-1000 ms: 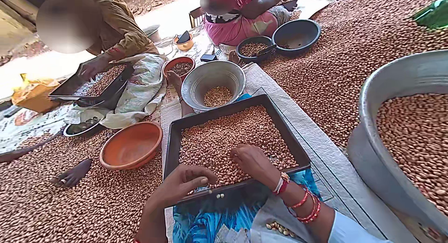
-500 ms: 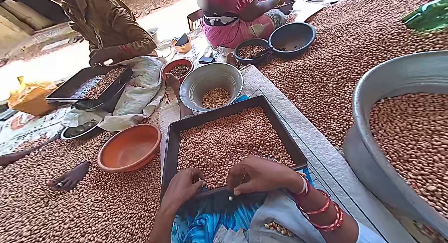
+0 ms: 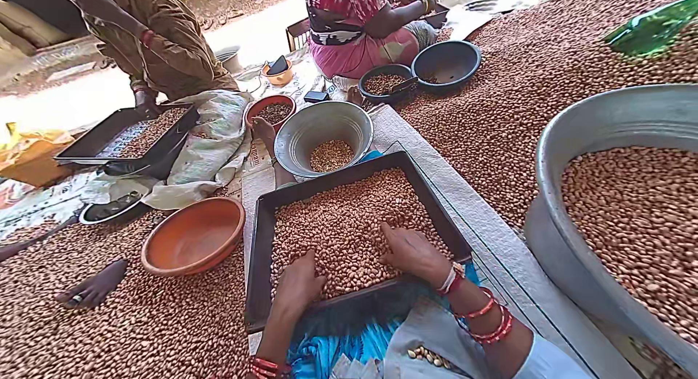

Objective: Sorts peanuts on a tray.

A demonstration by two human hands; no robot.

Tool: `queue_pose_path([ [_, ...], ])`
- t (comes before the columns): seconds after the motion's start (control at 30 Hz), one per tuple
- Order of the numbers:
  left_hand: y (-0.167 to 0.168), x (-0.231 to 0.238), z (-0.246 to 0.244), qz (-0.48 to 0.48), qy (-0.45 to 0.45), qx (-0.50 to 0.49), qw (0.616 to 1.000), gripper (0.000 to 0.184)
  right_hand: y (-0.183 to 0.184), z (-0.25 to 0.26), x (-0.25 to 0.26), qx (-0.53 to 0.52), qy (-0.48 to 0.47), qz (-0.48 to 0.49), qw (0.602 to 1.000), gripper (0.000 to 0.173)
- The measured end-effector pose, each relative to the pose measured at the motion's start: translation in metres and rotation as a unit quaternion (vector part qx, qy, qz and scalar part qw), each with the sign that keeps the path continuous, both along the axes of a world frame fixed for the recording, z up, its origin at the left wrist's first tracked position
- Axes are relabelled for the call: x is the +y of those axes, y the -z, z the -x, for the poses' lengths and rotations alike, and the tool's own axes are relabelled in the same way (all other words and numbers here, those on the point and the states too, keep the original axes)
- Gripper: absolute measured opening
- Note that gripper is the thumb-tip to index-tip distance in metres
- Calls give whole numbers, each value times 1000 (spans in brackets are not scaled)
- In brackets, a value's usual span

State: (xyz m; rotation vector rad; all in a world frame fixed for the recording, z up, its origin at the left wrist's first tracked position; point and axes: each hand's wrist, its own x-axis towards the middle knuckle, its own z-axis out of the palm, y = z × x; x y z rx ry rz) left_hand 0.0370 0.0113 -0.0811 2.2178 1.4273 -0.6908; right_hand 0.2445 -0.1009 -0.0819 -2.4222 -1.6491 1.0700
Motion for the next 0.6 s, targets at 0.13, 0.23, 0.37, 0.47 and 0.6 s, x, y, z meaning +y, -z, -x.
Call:
queue_pose_path([
  [0.13,8,-5,-10,59,-45,-149,986,72,6,41,13,109,-67,-104,986,62],
  [0.23,19,-3,4,125,-187,-411,884,65,5,43,21,231,-79,-232,942,51],
  [0.37,8,10,23,126,-199,-541,807,55,0,7,25,147,-8,-337,930,26],
  [0.47,-4,23,33,25,-106,-511,853,43,-6,-24,27,5,25,-284,958,22],
  [0.6,-17,24,28,-95,-60,-472,875,32,-2,-35,31,-50,-3,-213,976,22],
])
